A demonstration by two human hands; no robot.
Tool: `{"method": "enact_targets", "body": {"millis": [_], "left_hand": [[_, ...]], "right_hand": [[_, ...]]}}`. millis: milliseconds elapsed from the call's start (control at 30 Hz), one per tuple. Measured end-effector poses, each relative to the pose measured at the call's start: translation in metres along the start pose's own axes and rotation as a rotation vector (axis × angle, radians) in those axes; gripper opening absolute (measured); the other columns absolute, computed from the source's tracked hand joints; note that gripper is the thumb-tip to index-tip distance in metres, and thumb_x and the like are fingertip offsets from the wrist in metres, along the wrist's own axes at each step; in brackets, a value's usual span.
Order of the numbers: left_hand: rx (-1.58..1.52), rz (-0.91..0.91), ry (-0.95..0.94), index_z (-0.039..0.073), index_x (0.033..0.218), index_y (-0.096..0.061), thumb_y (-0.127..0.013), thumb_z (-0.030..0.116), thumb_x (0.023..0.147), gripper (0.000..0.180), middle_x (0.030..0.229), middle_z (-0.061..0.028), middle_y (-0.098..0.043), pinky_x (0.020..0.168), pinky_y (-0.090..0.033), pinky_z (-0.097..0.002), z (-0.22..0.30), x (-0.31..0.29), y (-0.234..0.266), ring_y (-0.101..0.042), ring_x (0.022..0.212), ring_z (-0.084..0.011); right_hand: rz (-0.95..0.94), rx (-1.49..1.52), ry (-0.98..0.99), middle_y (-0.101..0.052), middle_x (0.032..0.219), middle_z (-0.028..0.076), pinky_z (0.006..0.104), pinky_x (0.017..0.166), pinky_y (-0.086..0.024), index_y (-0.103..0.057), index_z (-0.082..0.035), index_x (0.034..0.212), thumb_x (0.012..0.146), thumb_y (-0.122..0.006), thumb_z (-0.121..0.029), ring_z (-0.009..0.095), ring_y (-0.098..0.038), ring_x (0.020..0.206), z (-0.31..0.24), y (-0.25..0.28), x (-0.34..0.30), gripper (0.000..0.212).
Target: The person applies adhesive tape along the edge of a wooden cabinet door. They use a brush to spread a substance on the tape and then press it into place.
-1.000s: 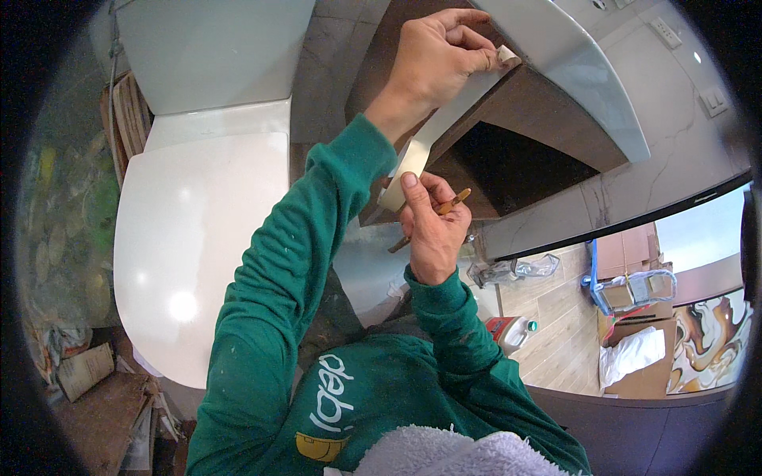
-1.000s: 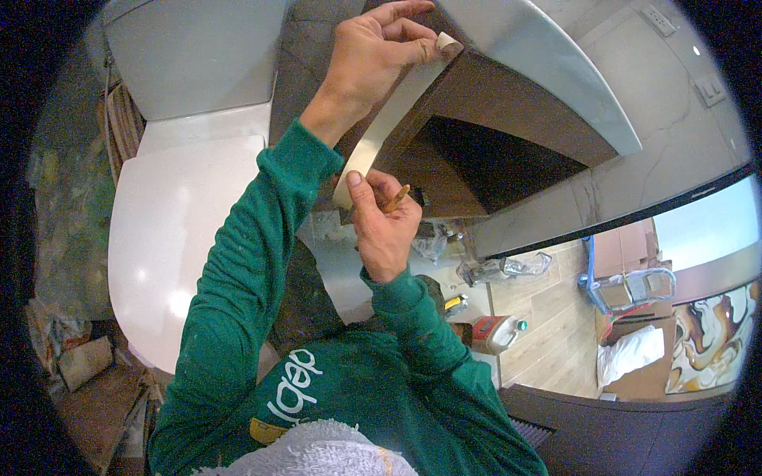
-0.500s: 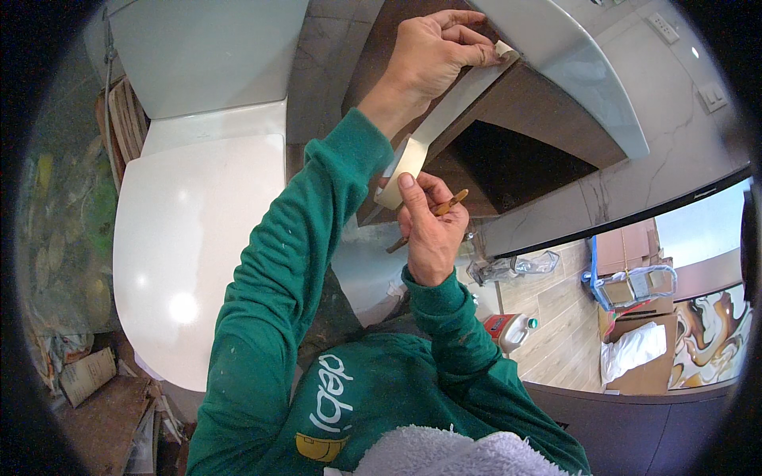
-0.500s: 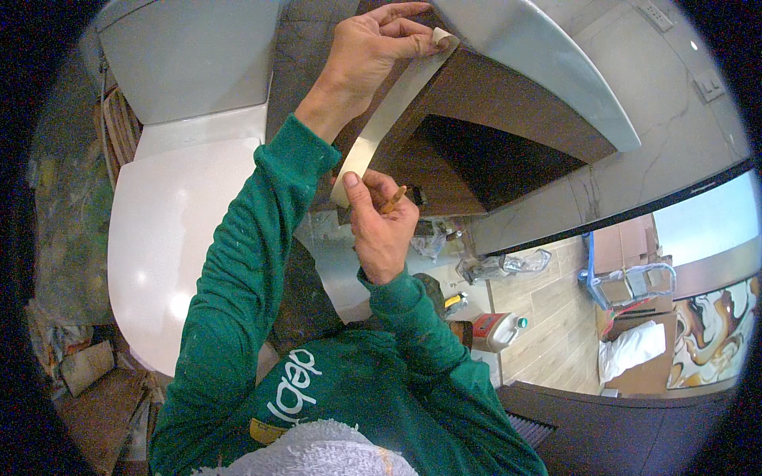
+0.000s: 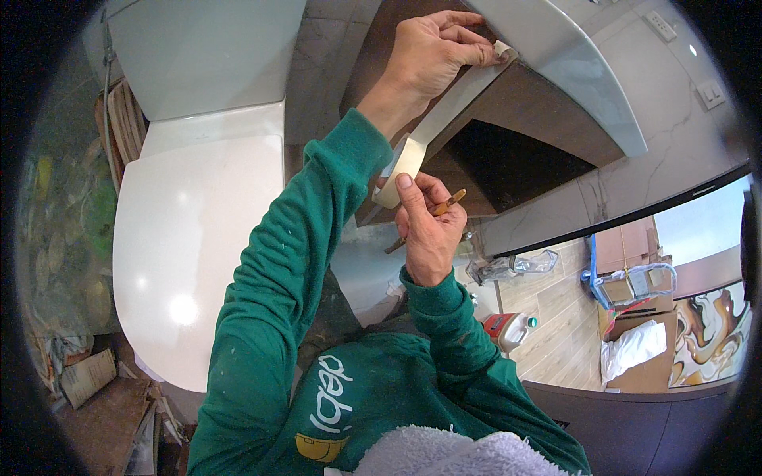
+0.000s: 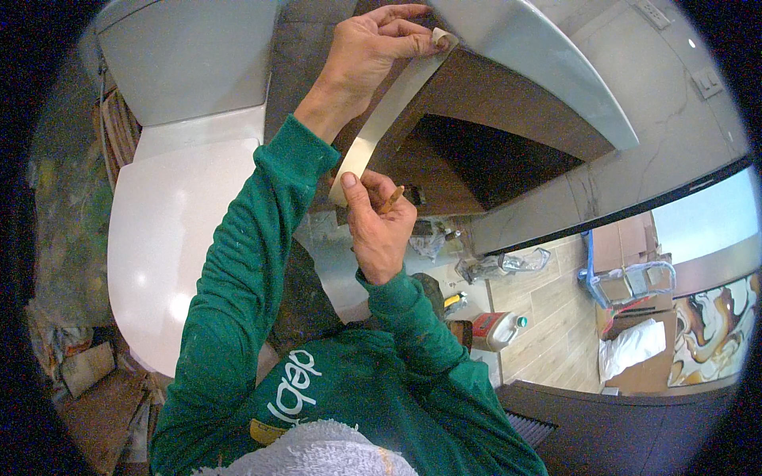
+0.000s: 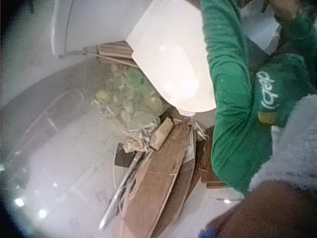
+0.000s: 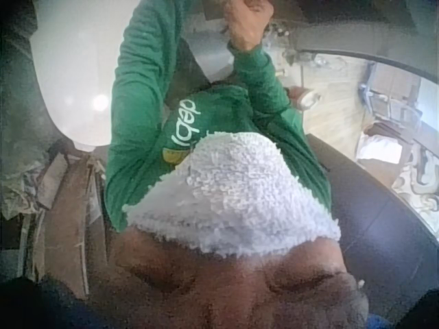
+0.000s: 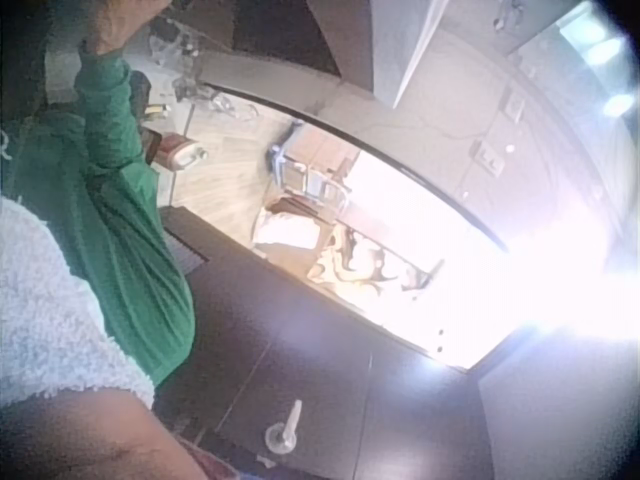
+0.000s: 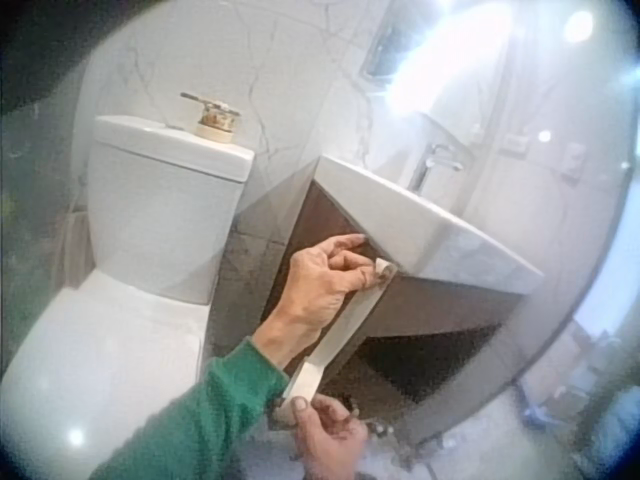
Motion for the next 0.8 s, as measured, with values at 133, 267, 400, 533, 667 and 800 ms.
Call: {"method": "enact_targets", "body": {"millis": [133,267,400,533,667,800], "left_hand": [[0.064,0.016,-0.014,-0.012,0.123,-0.060,-0.087,0.006,0.076,0.057,0.088,-0.0126,-0.076,0.070,-0.057,-0.0225,0.002,-0.001,-0.001,-0.071,0.077,-0.0119],[0.126,0.029,-0.021,-0.012,0.121,-0.061,-0.090,0.010,0.073,0.060,0.087,-0.0138,-0.076,0.070,-0.058,-0.0231,0.003,0.000,-0.001,-0.072,0.078,-0.0127],[0.369,0.054,-0.036,-0.012,0.120,-0.060,-0.094,0.017,0.069,0.068,0.086,-0.0148,-0.076,0.072,-0.058,-0.0249,0.007,0.002,0.002,-0.072,0.080,-0.0147],[0.388,0.080,-0.028,-0.013,0.121,-0.059,-0.096,0.022,0.067,0.074,0.087,-0.0151,-0.075,0.076,-0.058,-0.0267,0.012,0.003,0.003,-0.073,0.083,-0.0166],[0.314,0.063,0.088,-0.011,0.125,-0.057,-0.093,0.021,0.071,0.073,0.092,-0.0138,-0.076,0.079,-0.055,-0.0259,0.015,-0.009,0.009,-0.071,0.085,-0.0154],[0.283,-0.012,0.146,-0.008,0.131,-0.055,-0.086,0.016,0.078,0.066,0.098,-0.0098,-0.077,0.083,-0.052,-0.0239,0.015,-0.026,0.019,-0.068,0.090,-0.0118]], "right_hand": [[-0.011,0.028,0.007,-0.066,0.076,-0.002,0.0198,0.048,-0.033,-0.071,0.002,0.106,0.097,-0.073,-0.021,0.002,-0.046,0.055,-0.001,-0.001,-0.001,0.025],[-0.010,0.022,0.003,-0.066,0.076,-0.002,0.0199,0.048,-0.034,-0.071,0.002,0.105,0.096,-0.073,-0.021,0.002,-0.047,0.055,-0.001,-0.001,-0.001,0.025],[0.000,0.014,0.027,-0.069,0.077,0.004,0.0193,0.042,-0.031,-0.068,0.003,0.104,0.095,-0.075,-0.023,0.002,-0.044,0.048,-0.001,-0.001,0.000,0.028],[-0.003,0.022,0.028,-0.070,0.079,0.005,0.0192,0.044,-0.032,-0.069,0.003,0.104,0.095,-0.075,-0.023,0.002,-0.045,0.050,-0.003,-0.003,-0.001,0.028],[0.009,0.005,0.016,-0.061,0.069,-0.005,0.0201,0.046,-0.032,-0.071,0.001,0.103,0.095,-0.075,-0.023,0.002,-0.045,0.053,-0.004,-0.005,-0.003,0.026],[0.023,-0.022,0.024,-0.061,0.070,-0.004,0.0202,0.045,-0.031,-0.071,0.001,0.105,0.095,-0.075,-0.022,0.002,-0.045,0.052,-0.002,-0.007,-0.003,0.025]]}}
Point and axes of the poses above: each hand's wrist, its own x-axis towards the middle knuckle, its own y-axis out of the back of the hand, z = x × y, the point moved 1 cm from there along x, towards the middle knuckle
